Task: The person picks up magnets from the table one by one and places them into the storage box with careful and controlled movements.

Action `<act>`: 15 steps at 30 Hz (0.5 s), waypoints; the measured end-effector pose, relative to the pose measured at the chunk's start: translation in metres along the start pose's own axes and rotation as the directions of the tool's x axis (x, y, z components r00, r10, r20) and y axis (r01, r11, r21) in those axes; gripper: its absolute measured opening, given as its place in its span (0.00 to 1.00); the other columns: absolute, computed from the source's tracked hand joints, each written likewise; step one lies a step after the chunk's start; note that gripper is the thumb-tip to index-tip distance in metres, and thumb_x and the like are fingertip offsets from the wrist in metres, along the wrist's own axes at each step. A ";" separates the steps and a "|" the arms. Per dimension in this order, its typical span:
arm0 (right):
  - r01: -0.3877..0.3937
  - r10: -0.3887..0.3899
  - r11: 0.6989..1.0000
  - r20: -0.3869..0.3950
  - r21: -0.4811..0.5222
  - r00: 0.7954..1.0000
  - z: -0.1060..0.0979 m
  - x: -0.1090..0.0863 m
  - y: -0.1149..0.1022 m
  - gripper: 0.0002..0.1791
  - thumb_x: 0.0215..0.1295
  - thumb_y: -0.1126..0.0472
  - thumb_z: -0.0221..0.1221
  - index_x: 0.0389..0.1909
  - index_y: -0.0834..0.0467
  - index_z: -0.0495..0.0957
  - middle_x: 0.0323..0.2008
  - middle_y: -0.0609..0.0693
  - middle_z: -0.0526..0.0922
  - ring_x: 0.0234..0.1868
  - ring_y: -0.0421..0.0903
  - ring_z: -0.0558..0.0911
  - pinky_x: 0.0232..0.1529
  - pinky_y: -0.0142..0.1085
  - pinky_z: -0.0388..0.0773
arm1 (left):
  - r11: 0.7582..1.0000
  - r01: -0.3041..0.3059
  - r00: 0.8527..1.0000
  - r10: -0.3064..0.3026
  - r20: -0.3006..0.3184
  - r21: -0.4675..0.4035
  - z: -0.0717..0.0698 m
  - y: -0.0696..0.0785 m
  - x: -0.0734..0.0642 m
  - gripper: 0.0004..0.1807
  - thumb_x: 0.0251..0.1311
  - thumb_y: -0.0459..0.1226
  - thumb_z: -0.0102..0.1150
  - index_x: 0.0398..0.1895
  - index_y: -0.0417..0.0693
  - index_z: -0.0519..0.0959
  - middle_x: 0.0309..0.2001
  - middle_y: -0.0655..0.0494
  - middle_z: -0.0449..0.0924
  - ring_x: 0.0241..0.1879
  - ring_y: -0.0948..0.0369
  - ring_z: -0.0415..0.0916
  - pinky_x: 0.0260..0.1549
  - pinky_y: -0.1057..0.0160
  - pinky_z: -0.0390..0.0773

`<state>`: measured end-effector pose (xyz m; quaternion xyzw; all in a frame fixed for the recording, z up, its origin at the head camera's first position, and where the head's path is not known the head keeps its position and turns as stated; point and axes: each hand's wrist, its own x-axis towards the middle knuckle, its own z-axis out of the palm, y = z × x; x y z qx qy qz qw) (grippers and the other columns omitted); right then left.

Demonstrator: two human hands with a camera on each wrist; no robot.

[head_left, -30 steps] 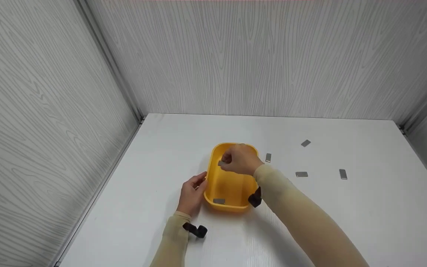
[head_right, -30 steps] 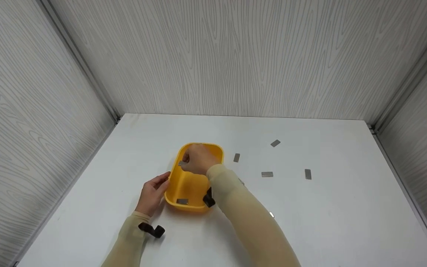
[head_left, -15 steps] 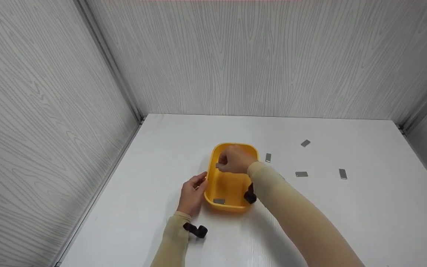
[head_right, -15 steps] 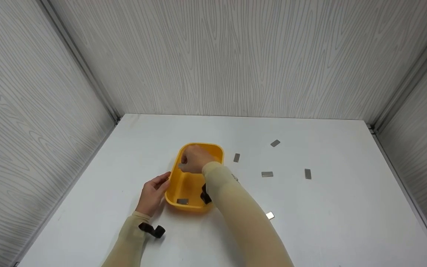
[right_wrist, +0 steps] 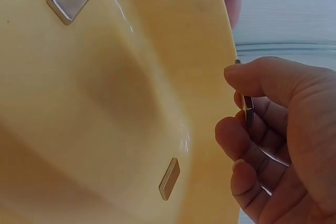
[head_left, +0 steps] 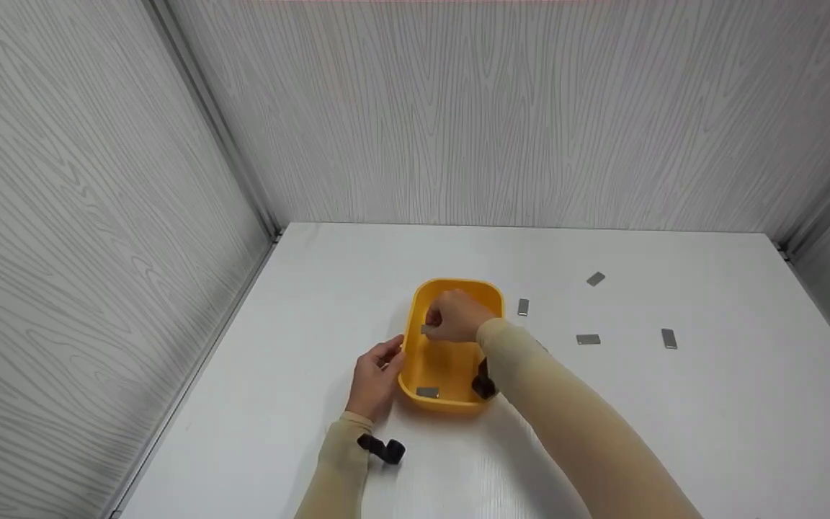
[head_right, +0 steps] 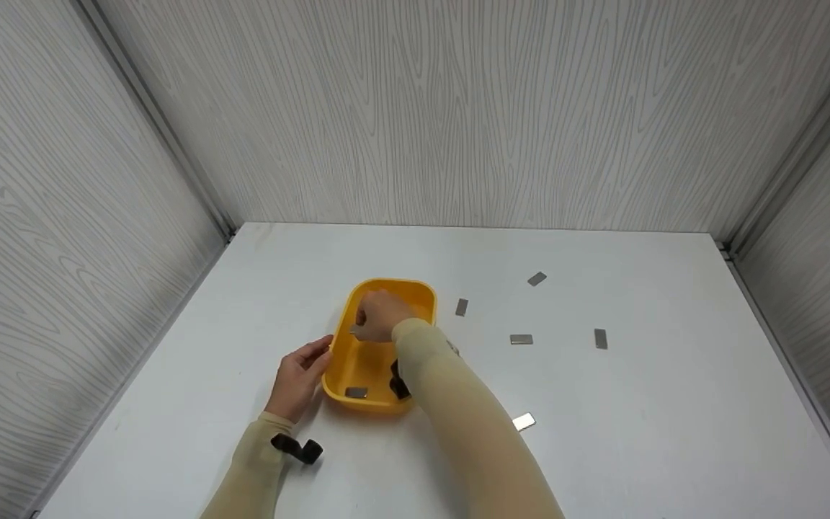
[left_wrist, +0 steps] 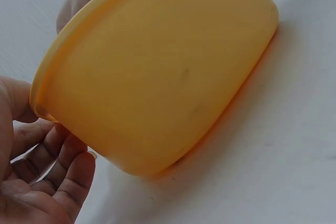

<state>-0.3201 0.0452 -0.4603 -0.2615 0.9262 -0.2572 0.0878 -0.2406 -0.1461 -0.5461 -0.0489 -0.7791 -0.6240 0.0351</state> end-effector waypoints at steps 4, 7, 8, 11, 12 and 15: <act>-0.023 0.023 1.000 0.017 -0.021 1.000 0.005 0.001 0.003 0.07 0.58 0.51 0.66 0.30 0.50 0.85 0.25 0.41 0.82 0.27 0.41 0.78 0.36 0.33 0.78 | 1.000 -0.007 1.000 0.007 -0.004 0.014 0.000 0.000 0.000 0.21 0.69 0.38 0.53 0.63 0.42 0.72 0.53 0.48 0.76 0.49 0.57 0.72 0.55 0.59 0.72; -0.063 0.064 0.997 0.036 -0.033 0.997 0.008 0.001 0.003 0.08 0.58 0.49 0.66 0.32 0.49 0.85 0.26 0.40 0.82 0.29 0.42 0.78 0.39 0.34 0.78 | 1.000 0.019 1.000 -0.019 -0.015 0.014 0.000 0.001 0.000 0.20 0.68 0.39 0.54 0.62 0.46 0.74 0.52 0.52 0.77 0.49 0.58 0.72 0.54 0.60 0.72; -0.077 0.078 0.996 0.040 -0.035 0.996 0.009 0.001 0.003 0.09 0.58 0.49 0.66 0.33 0.49 0.85 0.26 0.40 0.82 0.29 0.42 0.78 0.40 0.35 0.78 | 1.000 0.025 1.000 -0.025 -0.017 0.012 0.000 0.002 0.000 0.20 0.68 0.39 0.54 0.62 0.46 0.74 0.53 0.52 0.77 0.49 0.58 0.72 0.55 0.60 0.72; -0.098 0.100 0.995 0.052 -0.035 0.994 0.013 0.001 0.003 0.09 0.58 0.49 0.67 0.34 0.49 0.85 0.27 0.40 0.82 0.30 0.43 0.78 0.43 0.36 0.78 | 0.999 0.046 0.999 -0.046 -0.023 0.002 0.001 0.002 -0.001 0.20 0.68 0.39 0.54 0.62 0.48 0.74 0.53 0.54 0.77 0.50 0.57 0.72 0.56 0.59 0.72; -0.101 0.103 0.994 0.054 -0.035 0.993 0.014 0.001 0.003 0.10 0.58 0.49 0.67 0.34 0.49 0.85 0.27 0.40 0.82 0.31 0.43 0.78 0.43 0.36 0.78 | 0.999 0.050 0.999 -0.050 -0.023 0.000 0.001 0.002 -0.001 0.20 0.68 0.39 0.54 0.62 0.48 0.74 0.53 0.55 0.77 0.50 0.57 0.72 0.56 0.59 0.72; -0.099 0.101 0.995 0.059 -0.032 0.993 0.017 0.003 0.005 0.09 0.58 0.50 0.67 0.35 0.50 0.86 0.26 0.40 0.82 0.30 0.43 0.78 0.43 0.35 0.77 | 0.999 0.053 0.998 -0.053 -0.023 -0.001 0.002 0.002 -0.001 0.20 0.68 0.40 0.54 0.62 0.48 0.75 0.52 0.55 0.77 0.50 0.57 0.72 0.55 0.59 0.72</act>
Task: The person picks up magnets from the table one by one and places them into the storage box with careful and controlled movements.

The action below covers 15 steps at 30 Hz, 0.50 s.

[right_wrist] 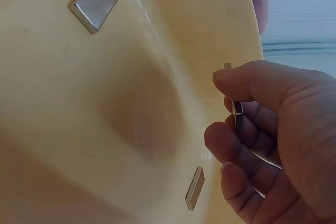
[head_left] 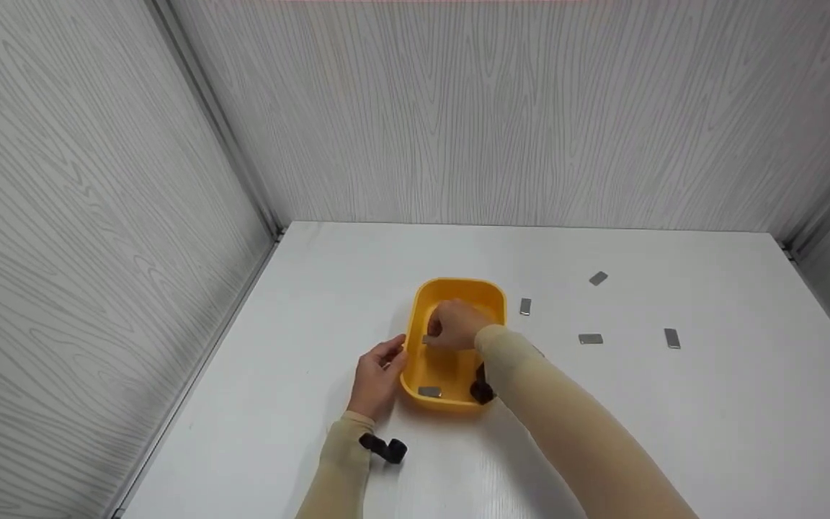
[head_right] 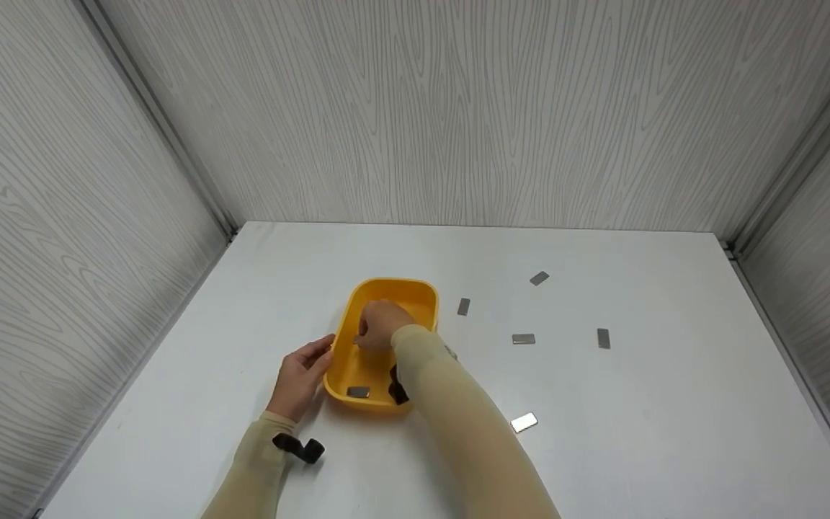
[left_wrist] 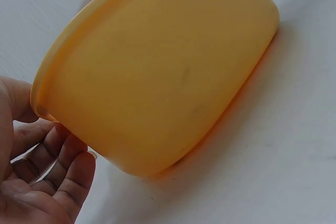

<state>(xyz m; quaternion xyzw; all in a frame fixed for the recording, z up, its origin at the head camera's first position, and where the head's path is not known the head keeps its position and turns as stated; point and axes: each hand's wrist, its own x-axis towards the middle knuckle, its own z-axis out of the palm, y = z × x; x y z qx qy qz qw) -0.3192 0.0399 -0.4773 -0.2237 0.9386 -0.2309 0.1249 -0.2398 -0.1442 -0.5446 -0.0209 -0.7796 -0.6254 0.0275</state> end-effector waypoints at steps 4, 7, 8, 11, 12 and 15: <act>0.000 0.000 1.000 0.006 0.004 1.000 0.001 0.002 0.001 0.10 0.58 0.50 0.67 0.37 0.50 0.86 0.27 0.40 0.82 0.30 0.43 0.78 0.45 0.36 0.77 | 1.000 0.004 1.000 -0.004 -0.003 0.002 0.000 -0.001 0.001 0.20 0.68 0.40 0.54 0.62 0.49 0.75 0.51 0.56 0.77 0.49 0.58 0.72 0.54 0.60 0.72; -0.018 0.018 1.000 0.010 0.006 1.000 -0.001 0.002 0.003 0.10 0.58 0.50 0.67 0.39 0.50 0.86 0.29 0.41 0.82 0.31 0.44 0.79 0.46 0.37 0.77 | 1.000 0.011 1.000 -0.011 0.000 0.008 0.000 -0.002 0.001 0.20 0.68 0.40 0.54 0.62 0.50 0.75 0.51 0.57 0.77 0.50 0.59 0.71 0.55 0.60 0.72; -0.027 0.027 1.000 0.009 0.004 1.000 -0.002 0.002 0.003 0.10 0.58 0.51 0.67 0.39 0.50 0.86 0.29 0.41 0.82 0.32 0.44 0.79 0.46 0.37 0.78 | 1.000 0.010 1.000 -0.010 0.002 0.009 0.000 -0.003 0.001 0.20 0.68 0.40 0.54 0.62 0.50 0.75 0.51 0.56 0.77 0.50 0.59 0.71 0.55 0.60 0.72; -0.028 0.028 0.999 0.008 -0.023 1.000 -0.005 0.003 0.006 0.09 0.59 0.52 0.67 0.37 0.51 0.86 0.28 0.42 0.82 0.31 0.44 0.79 0.45 0.38 0.78 | 1.000 0.007 1.000 -0.007 0.004 0.001 0.001 -0.003 0.001 0.20 0.68 0.40 0.55 0.62 0.51 0.75 0.52 0.57 0.76 0.50 0.58 0.71 0.56 0.60 0.72; -0.021 0.022 0.999 0.008 -0.041 1.000 -0.005 0.004 0.007 0.09 0.58 0.52 0.67 0.37 0.51 0.86 0.27 0.42 0.82 0.30 0.44 0.79 0.44 0.38 0.79 | 1.000 0.003 1.000 -0.003 0.005 -0.003 0.000 -0.003 0.001 0.20 0.68 0.40 0.54 0.62 0.51 0.75 0.52 0.56 0.76 0.51 0.58 0.71 0.56 0.59 0.71; 0.014 -0.011 0.996 0.025 -0.093 1.000 -0.005 0.007 0.011 0.09 0.59 0.51 0.67 0.35 0.51 0.86 0.26 0.41 0.81 0.29 0.43 0.79 0.41 0.37 0.79 | 1.000 0.002 1.000 -0.002 0.004 -0.017 0.000 -0.003 0.000 0.20 0.68 0.41 0.54 0.62 0.51 0.75 0.53 0.57 0.76 0.52 0.58 0.71 0.57 0.59 0.71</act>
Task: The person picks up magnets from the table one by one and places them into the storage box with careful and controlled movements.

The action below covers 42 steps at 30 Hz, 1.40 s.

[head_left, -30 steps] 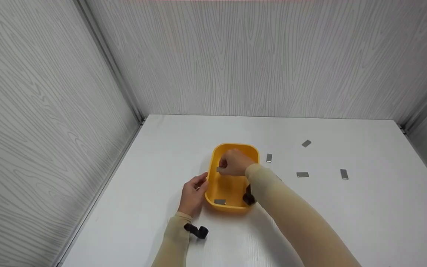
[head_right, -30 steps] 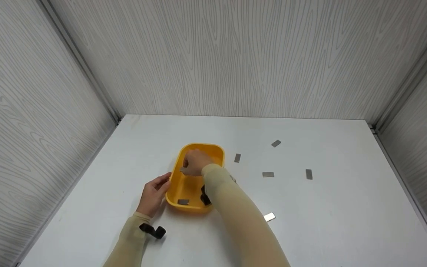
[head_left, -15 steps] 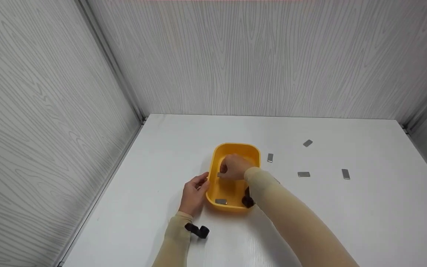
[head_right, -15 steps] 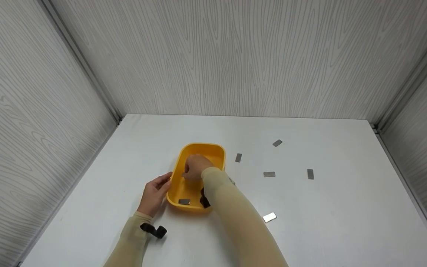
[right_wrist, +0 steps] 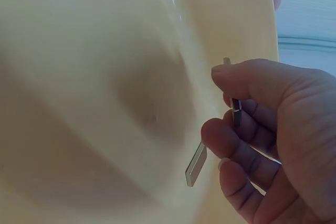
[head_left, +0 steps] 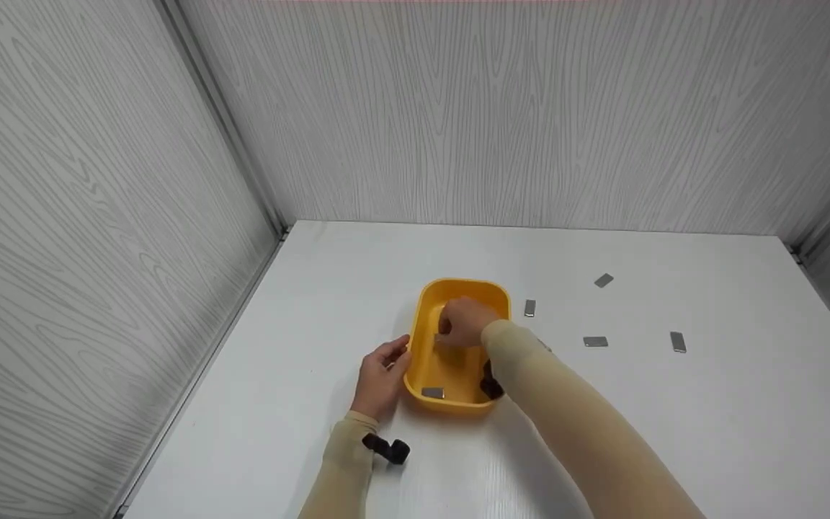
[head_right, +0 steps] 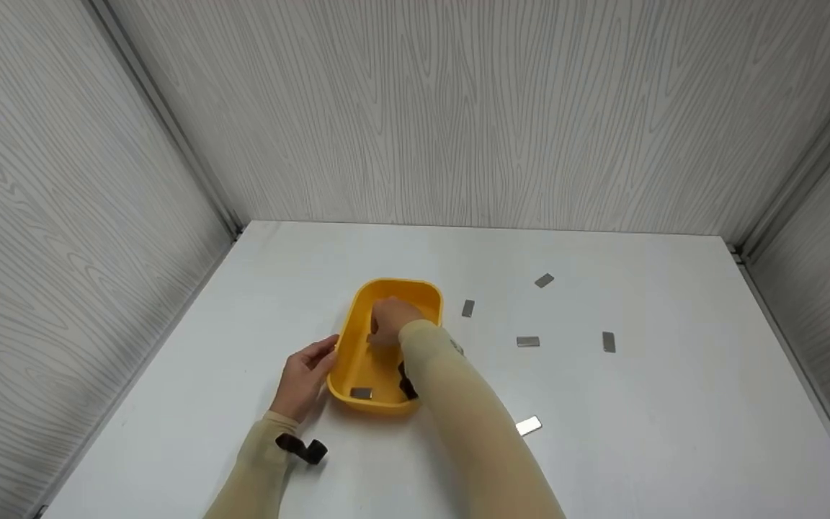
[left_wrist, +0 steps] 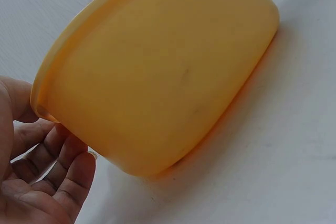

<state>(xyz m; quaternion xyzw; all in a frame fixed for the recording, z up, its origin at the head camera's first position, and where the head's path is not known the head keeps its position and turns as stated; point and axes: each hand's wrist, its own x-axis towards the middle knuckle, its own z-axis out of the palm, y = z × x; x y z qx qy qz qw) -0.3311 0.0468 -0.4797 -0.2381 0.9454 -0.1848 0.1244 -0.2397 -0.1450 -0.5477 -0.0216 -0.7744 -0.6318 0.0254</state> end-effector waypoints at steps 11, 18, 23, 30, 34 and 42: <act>-0.025 0.025 0.999 0.008 0.049 1.000 0.001 0.001 0.005 0.08 0.55 0.53 0.70 0.32 0.52 0.86 0.25 0.42 0.82 0.28 0.42 0.79 0.37 0.36 0.79 | 0.999 0.040 0.999 -0.040 0.010 0.003 0.000 0.002 0.001 0.21 0.69 0.41 0.53 0.63 0.52 0.73 0.55 0.55 0.75 0.53 0.58 0.70 0.59 0.58 0.68; -0.102 0.099 0.992 0.039 0.075 0.994 0.004 -0.006 -0.004 0.11 0.55 0.50 0.69 0.37 0.49 0.85 0.27 0.42 0.82 0.32 0.44 0.79 0.47 0.41 0.78 | 0.999 0.032 0.999 -0.033 0.015 0.004 -0.001 0.002 -0.002 0.20 0.69 0.41 0.53 0.63 0.51 0.74 0.56 0.58 0.76 0.53 0.59 0.71 0.57 0.60 0.70; -0.113 0.111 0.990 0.029 0.082 0.993 0.009 -0.009 -0.009 0.13 0.57 0.51 0.67 0.42 0.50 0.85 0.29 0.42 0.82 0.34 0.46 0.78 0.53 0.43 0.75 | 1.000 0.029 0.999 -0.029 0.015 -0.003 -0.001 0.003 -0.001 0.21 0.68 0.42 0.54 0.63 0.52 0.73 0.56 0.59 0.76 0.53 0.59 0.71 0.58 0.59 0.69; 0.042 -0.042 0.999 -0.008 -0.007 0.999 0.020 0.005 0.001 0.09 0.56 0.53 0.69 0.34 0.54 0.86 0.24 0.41 0.82 0.28 0.42 0.77 0.41 0.37 0.78 | 0.998 -0.060 0.998 0.060 0.019 0.012 -0.002 0.000 -0.001 0.21 0.68 0.40 0.54 0.62 0.45 0.74 0.54 0.50 0.77 0.51 0.57 0.72 0.57 0.56 0.70; 0.061 -0.061 0.998 -0.017 -0.016 0.998 0.023 0.006 0.001 0.09 0.56 0.53 0.69 0.33 0.54 0.86 0.22 0.41 0.80 0.26 0.42 0.76 0.37 0.35 0.77 | 0.998 -0.053 0.999 0.052 0.011 0.020 -0.002 0.000 -0.001 0.20 0.68 0.39 0.54 0.62 0.45 0.74 0.52 0.52 0.78 0.49 0.58 0.72 0.55 0.59 0.72; -0.026 0.026 1.000 -0.006 0.016 1.000 0.023 0.006 0.000 0.12 0.55 0.52 0.69 0.39 0.51 0.85 0.26 0.40 0.81 0.31 0.43 0.78 0.45 0.39 0.77 | 1.000 -0.021 1.000 0.021 0.003 0.023 -0.001 0.001 0.000 0.20 0.68 0.39 0.53 0.62 0.48 0.74 0.52 0.54 0.77 0.50 0.58 0.72 0.54 0.60 0.72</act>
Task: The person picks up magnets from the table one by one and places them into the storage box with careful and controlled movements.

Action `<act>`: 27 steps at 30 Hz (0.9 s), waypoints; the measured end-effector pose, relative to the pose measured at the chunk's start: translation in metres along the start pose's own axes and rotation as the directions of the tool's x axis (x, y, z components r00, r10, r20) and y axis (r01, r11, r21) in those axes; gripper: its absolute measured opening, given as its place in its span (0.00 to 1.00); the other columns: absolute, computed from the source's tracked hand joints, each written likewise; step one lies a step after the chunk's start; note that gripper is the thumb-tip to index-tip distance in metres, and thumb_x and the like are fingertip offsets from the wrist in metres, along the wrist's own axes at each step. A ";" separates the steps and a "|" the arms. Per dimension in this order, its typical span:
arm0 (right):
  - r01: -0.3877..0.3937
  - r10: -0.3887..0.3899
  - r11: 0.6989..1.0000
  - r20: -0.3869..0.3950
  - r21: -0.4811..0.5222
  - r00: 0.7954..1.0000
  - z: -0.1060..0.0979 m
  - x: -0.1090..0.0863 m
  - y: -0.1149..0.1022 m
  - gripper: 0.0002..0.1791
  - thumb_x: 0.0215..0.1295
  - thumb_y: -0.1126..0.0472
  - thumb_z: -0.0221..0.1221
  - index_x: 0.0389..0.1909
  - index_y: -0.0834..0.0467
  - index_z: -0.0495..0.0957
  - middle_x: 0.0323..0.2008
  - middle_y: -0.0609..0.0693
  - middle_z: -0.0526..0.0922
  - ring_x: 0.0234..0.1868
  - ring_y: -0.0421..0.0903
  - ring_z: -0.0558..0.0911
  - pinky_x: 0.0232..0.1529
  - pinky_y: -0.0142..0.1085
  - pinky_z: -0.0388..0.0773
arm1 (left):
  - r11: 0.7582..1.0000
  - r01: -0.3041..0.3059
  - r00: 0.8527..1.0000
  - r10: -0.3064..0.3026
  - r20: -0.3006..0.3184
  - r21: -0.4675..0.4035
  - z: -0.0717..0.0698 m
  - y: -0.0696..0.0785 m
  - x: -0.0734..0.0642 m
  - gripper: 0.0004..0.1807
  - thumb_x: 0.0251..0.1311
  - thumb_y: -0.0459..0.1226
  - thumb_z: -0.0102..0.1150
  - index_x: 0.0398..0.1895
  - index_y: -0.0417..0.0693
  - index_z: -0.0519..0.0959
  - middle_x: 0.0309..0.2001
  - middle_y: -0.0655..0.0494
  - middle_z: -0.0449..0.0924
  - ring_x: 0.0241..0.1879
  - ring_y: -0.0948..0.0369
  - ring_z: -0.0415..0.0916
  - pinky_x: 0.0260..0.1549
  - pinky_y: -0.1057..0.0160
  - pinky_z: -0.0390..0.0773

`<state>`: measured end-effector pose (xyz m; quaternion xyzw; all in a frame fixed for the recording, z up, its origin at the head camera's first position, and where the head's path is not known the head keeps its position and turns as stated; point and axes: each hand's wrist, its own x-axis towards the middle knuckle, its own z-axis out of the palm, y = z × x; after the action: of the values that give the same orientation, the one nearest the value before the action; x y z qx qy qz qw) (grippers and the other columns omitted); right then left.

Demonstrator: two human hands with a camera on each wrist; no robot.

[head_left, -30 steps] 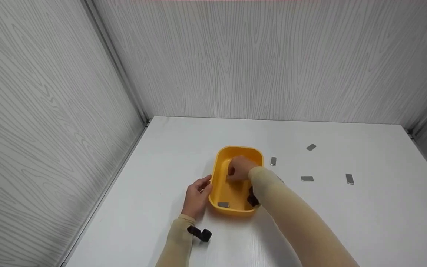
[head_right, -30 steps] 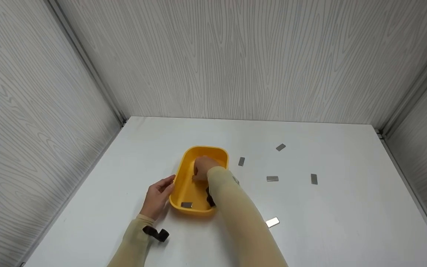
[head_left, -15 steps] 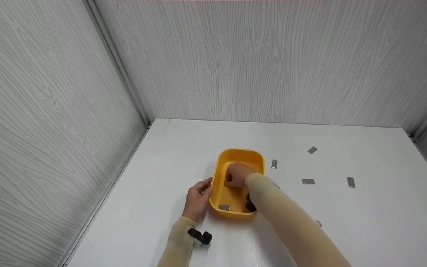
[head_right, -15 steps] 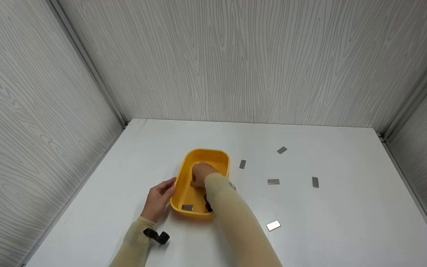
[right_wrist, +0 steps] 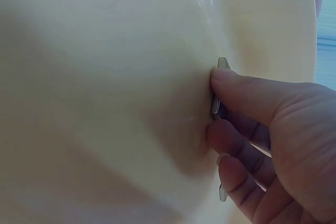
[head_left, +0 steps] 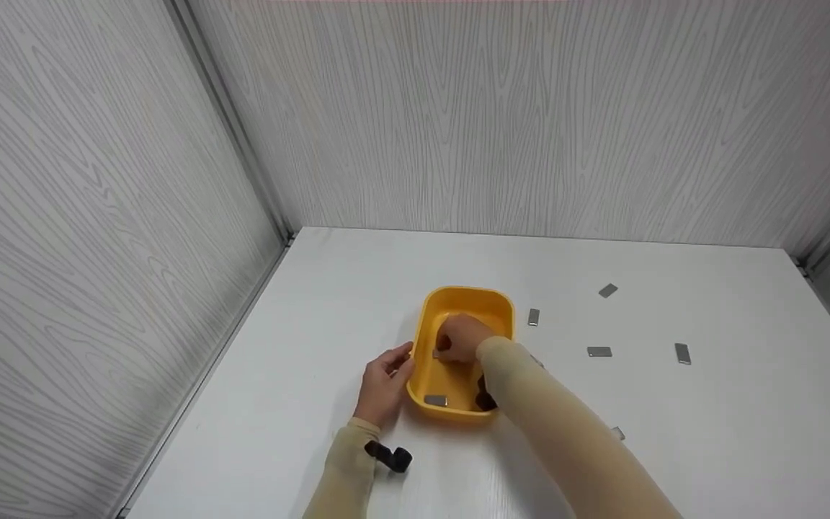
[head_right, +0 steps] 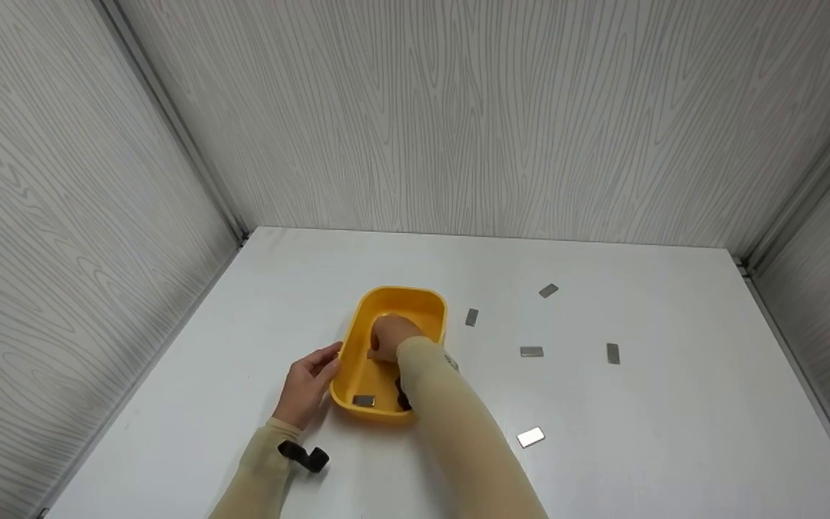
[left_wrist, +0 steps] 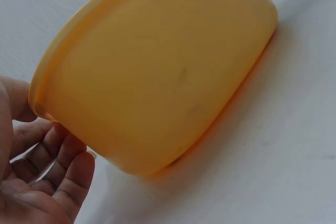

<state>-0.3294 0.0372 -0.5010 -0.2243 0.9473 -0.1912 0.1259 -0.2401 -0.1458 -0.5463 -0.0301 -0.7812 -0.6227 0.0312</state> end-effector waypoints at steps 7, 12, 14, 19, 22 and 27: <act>0.018 -0.018 1.000 -0.001 0.007 1.000 0.001 0.001 0.003 0.11 0.55 0.52 0.69 0.38 0.50 0.86 0.27 0.40 0.81 0.32 0.42 0.78 0.45 0.39 0.77 | 1.000 0.022 1.000 -0.022 0.004 -0.005 0.000 0.000 -0.001 0.20 0.68 0.38 0.53 0.63 0.48 0.74 0.55 0.57 0.76 0.52 0.59 0.72 0.56 0.60 0.71; -0.014 0.014 0.999 0.006 0.049 1.000 -0.004 0.000 0.003 0.10 0.55 0.51 0.70 0.37 0.49 0.85 0.28 0.39 0.81 0.33 0.43 0.78 0.46 0.39 0.76 | 1.000 0.018 1.000 -0.018 0.009 -0.014 0.000 0.001 0.000 0.21 0.68 0.39 0.53 0.63 0.47 0.74 0.57 0.57 0.76 0.52 0.59 0.72 0.56 0.61 0.71; -0.011 0.010 0.998 0.010 0.064 1.000 -0.009 -0.002 0.002 0.12 0.55 0.51 0.70 0.38 0.50 0.85 0.29 0.40 0.82 0.34 0.44 0.78 0.47 0.39 0.76 | 1.000 0.004 1.000 -0.004 0.013 -0.016 0.000 0.000 -0.001 0.21 0.68 0.39 0.53 0.63 0.46 0.74 0.56 0.55 0.76 0.52 0.59 0.72 0.55 0.61 0.72; 0.096 -0.095 0.994 -0.016 0.045 0.995 -0.026 -0.010 -0.002 0.15 0.56 0.52 0.69 0.42 0.55 0.85 0.33 0.44 0.83 0.36 0.44 0.78 0.46 0.38 0.77 | 1.000 -0.009 1.000 0.009 0.017 -0.023 -0.001 -0.001 -0.001 0.21 0.69 0.40 0.53 0.63 0.46 0.74 0.53 0.53 0.77 0.50 0.57 0.72 0.53 0.62 0.73; 0.138 -0.136 0.990 -0.042 0.037 0.990 -0.039 -0.015 0.000 0.15 0.58 0.55 0.67 0.44 0.57 0.85 0.35 0.46 0.83 0.36 0.43 0.78 0.45 0.37 0.77 | 1.000 0.009 1.000 -0.009 0.017 -0.022 -0.002 -0.001 -0.001 0.20 0.69 0.40 0.53 0.63 0.49 0.74 0.52 0.54 0.76 0.50 0.57 0.71 0.54 0.62 0.72; 0.168 -0.163 0.985 -0.109 0.036 0.981 -0.059 -0.029 0.015 0.14 0.60 0.54 0.65 0.43 0.57 0.85 0.34 0.45 0.83 0.35 0.43 0.78 0.42 0.37 0.78 | 1.000 0.009 1.000 -0.009 0.019 -0.006 -0.001 0.000 -0.002 0.21 0.69 0.40 0.53 0.64 0.49 0.73 0.52 0.54 0.76 0.50 0.58 0.71 0.56 0.59 0.71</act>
<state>-0.3294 0.0811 -0.4497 -0.2890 0.9261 -0.2338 0.0645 -0.2381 -0.1469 -0.5461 -0.0323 -0.7797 -0.6250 0.0209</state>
